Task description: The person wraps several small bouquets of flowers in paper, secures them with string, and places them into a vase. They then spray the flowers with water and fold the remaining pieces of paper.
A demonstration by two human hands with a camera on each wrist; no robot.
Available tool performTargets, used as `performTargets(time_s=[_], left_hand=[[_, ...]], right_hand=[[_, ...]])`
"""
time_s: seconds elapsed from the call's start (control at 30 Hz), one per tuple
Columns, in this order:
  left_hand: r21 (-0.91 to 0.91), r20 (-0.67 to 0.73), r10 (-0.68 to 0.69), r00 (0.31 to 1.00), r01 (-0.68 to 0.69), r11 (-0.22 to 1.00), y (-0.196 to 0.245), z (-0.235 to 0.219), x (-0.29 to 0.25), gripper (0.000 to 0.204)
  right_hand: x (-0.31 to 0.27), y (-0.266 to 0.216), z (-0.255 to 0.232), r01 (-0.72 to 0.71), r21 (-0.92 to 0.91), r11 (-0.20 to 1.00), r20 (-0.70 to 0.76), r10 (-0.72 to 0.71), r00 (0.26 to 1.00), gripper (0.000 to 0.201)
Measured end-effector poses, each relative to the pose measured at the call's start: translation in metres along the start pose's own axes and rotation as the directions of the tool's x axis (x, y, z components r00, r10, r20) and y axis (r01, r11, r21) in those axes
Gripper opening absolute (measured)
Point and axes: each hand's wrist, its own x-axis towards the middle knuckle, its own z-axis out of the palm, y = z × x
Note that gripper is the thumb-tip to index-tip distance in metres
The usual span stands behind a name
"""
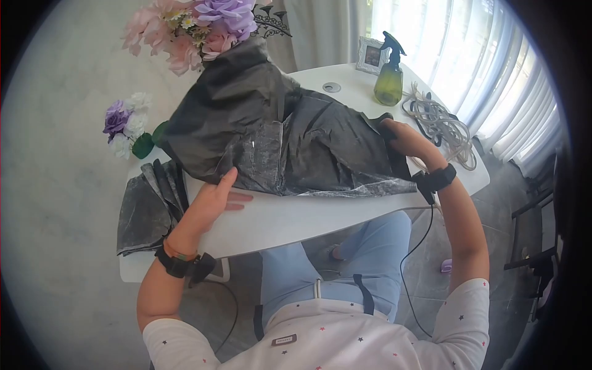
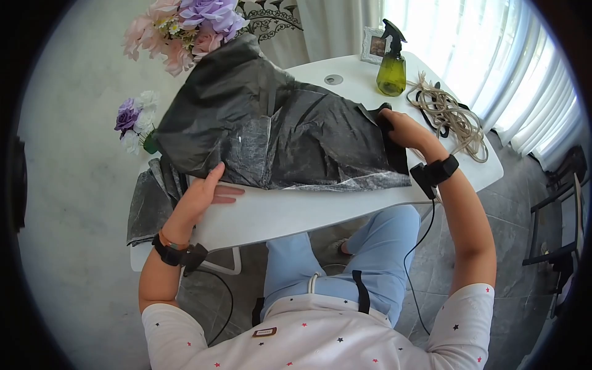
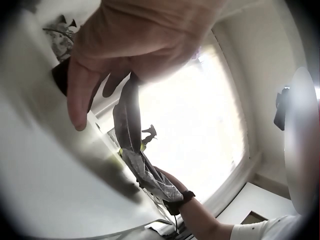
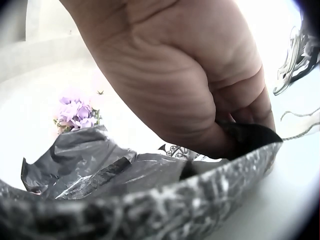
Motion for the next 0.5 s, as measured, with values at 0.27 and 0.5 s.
performTargets(time_s=[0.27,0.5], left_hand=[[0.164,0.299,-0.205,0.932,0.161,0.973,-0.032,0.001,-0.017,0.079],[0.497,0.349,-0.081,0.934,-0.112,0.860,0.005,0.024,-0.048,0.040]], right_hand=[[-0.032,-0.054,-0.036,0.079,-0.098,0.992,-0.262,-0.103,0.959,0.039],[-0.067,-0.115,-0.034,0.226,0.001,0.974,0.054,-0.226,0.973,0.036]])
